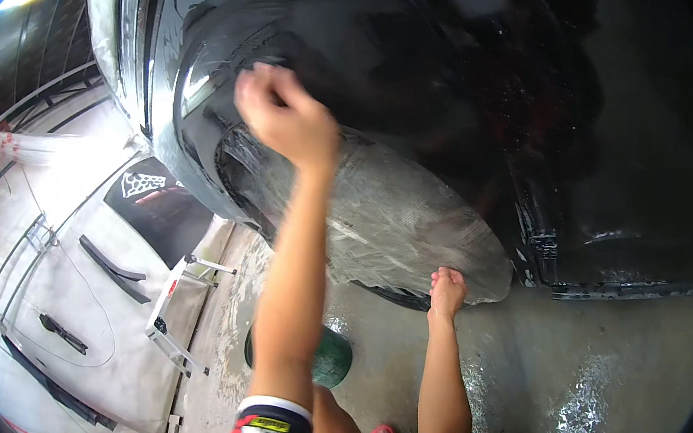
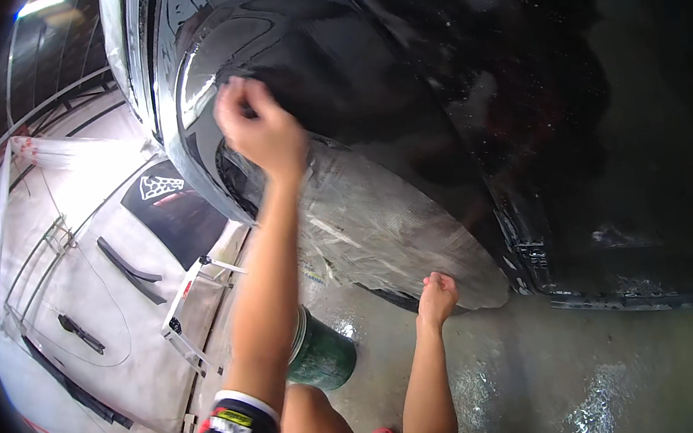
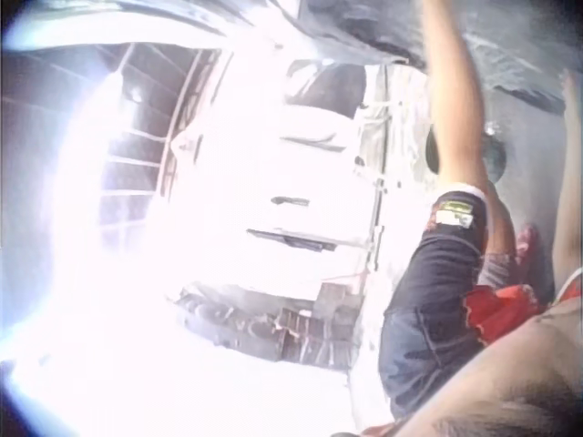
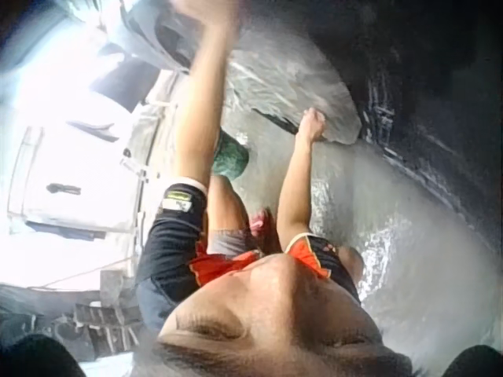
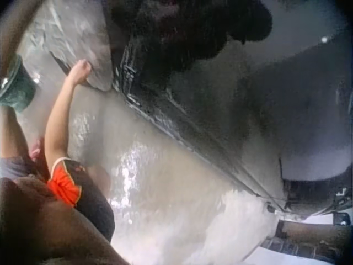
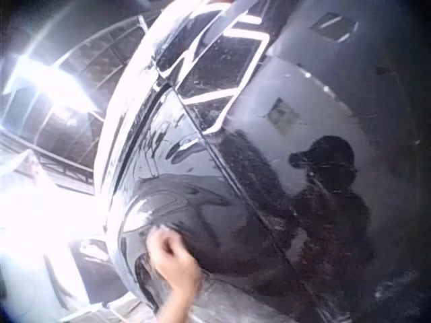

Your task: Sanding the black body panel of a car above the wheel well using a sanding block and water.

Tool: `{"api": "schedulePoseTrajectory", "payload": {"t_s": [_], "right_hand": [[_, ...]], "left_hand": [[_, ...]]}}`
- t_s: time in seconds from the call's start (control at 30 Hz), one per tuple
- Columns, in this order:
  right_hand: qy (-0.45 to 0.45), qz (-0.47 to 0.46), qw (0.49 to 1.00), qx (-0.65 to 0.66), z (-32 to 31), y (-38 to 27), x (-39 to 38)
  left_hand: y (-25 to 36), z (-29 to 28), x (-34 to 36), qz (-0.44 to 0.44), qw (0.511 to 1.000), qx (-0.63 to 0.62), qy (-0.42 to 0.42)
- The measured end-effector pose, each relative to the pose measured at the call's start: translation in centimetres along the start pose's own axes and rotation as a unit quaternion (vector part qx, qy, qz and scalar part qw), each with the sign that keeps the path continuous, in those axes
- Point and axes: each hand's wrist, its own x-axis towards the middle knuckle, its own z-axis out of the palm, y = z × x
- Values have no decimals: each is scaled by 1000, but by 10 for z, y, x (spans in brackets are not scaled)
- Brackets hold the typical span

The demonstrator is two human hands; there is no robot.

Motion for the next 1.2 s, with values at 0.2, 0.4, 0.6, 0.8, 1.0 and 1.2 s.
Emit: {"api": "schedulePoseTrajectory", "payload": {"t_s": [0.2,0.4,0.6,0.8,1.0,1.2], "right_hand": [[18,-19,1000,4,-20,3,16],[0,-26,999,23,-1,11,3],[21,-68,997,-3,-15,13,13],[38,-38,998,15,-16,9,11],[37,-45,998,-28,-17,12,19],[17,-317,926,-202,-24,29,26]], "left_hand": [[53,-30,-108,143,975,-134,-102],[-81,-10,45,-129,989,70,21],[58,-33,-109,-14,994,-80,-70],[-51,-19,16,-117,993,0,-16],[32,-12,-70,19,999,-38,8],[88,-80,-194,176,931,-192,-255]]}}
